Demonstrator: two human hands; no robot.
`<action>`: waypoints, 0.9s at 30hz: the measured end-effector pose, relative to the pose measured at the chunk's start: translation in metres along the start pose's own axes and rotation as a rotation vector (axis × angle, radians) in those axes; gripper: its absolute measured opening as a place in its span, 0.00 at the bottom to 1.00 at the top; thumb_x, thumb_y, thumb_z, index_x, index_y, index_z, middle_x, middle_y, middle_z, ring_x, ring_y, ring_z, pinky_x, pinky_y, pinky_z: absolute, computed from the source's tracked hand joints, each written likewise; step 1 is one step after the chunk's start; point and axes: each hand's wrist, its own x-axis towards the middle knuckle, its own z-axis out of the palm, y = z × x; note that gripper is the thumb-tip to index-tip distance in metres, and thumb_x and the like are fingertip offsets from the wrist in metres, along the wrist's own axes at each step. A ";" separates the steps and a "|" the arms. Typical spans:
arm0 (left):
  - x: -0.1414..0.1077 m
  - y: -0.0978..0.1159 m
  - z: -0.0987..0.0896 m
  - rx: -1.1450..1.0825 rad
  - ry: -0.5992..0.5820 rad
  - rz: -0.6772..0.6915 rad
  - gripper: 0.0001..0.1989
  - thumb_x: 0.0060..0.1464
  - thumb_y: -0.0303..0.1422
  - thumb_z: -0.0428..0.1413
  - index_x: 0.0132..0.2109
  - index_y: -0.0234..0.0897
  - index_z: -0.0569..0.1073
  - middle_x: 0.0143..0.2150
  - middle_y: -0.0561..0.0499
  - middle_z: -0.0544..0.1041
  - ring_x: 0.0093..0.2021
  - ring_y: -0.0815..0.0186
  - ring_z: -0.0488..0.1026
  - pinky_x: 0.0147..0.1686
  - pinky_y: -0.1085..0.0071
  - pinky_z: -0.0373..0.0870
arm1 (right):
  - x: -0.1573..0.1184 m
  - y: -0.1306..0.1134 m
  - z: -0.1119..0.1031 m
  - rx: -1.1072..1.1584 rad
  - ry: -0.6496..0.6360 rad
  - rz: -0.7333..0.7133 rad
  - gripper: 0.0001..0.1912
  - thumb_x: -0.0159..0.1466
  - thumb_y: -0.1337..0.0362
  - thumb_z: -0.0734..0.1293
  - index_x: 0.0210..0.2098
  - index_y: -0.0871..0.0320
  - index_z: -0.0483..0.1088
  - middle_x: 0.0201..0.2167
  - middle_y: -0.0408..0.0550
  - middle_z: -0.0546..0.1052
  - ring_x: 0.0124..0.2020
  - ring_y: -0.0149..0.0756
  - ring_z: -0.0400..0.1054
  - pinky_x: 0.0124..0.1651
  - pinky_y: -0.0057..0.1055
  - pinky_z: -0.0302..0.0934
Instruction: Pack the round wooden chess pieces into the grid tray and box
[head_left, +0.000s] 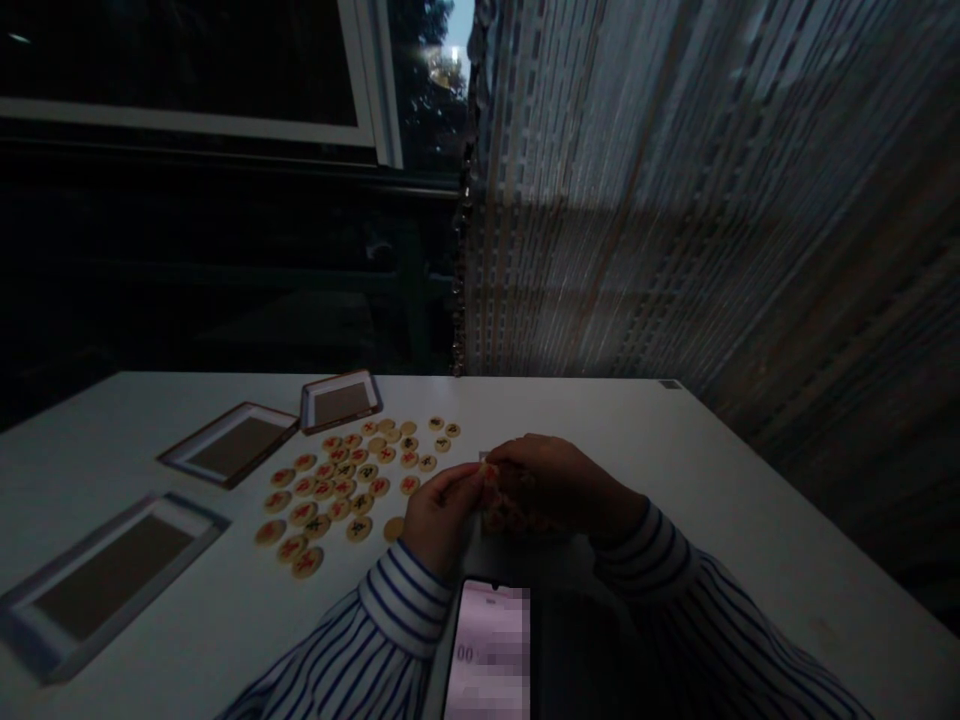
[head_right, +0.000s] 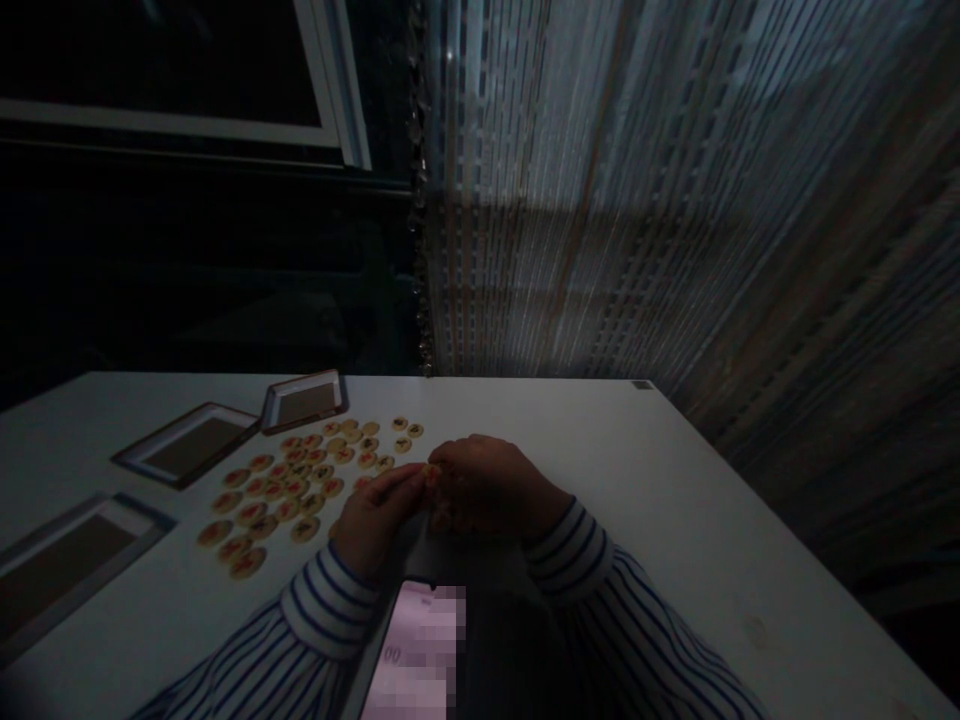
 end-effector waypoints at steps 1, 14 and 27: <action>0.000 0.000 0.000 -0.016 -0.002 -0.008 0.15 0.37 0.35 0.61 0.34 0.31 0.74 0.29 0.48 0.78 0.31 0.66 0.74 0.32 0.74 0.71 | 0.000 0.000 0.001 0.003 0.006 -0.012 0.13 0.59 0.62 0.59 0.43 0.56 0.67 0.38 0.48 0.73 0.39 0.34 0.65 0.39 0.29 0.57; 0.002 -0.007 -0.001 -0.081 -0.091 -0.034 0.16 0.39 0.35 0.59 0.37 0.31 0.72 0.32 0.47 0.78 0.33 0.65 0.74 0.34 0.73 0.70 | 0.000 0.002 0.000 -0.064 -0.001 -0.058 0.14 0.60 0.59 0.59 0.43 0.57 0.67 0.35 0.49 0.73 0.36 0.35 0.64 0.37 0.30 0.56; 0.001 -0.013 -0.004 0.462 0.041 0.197 0.10 0.44 0.34 0.53 0.34 0.34 0.73 0.30 0.48 0.77 0.31 0.64 0.73 0.31 0.71 0.70 | -0.009 0.018 -0.021 -0.157 -0.013 0.107 0.14 0.59 0.61 0.58 0.42 0.59 0.67 0.38 0.50 0.72 0.38 0.36 0.64 0.39 0.30 0.56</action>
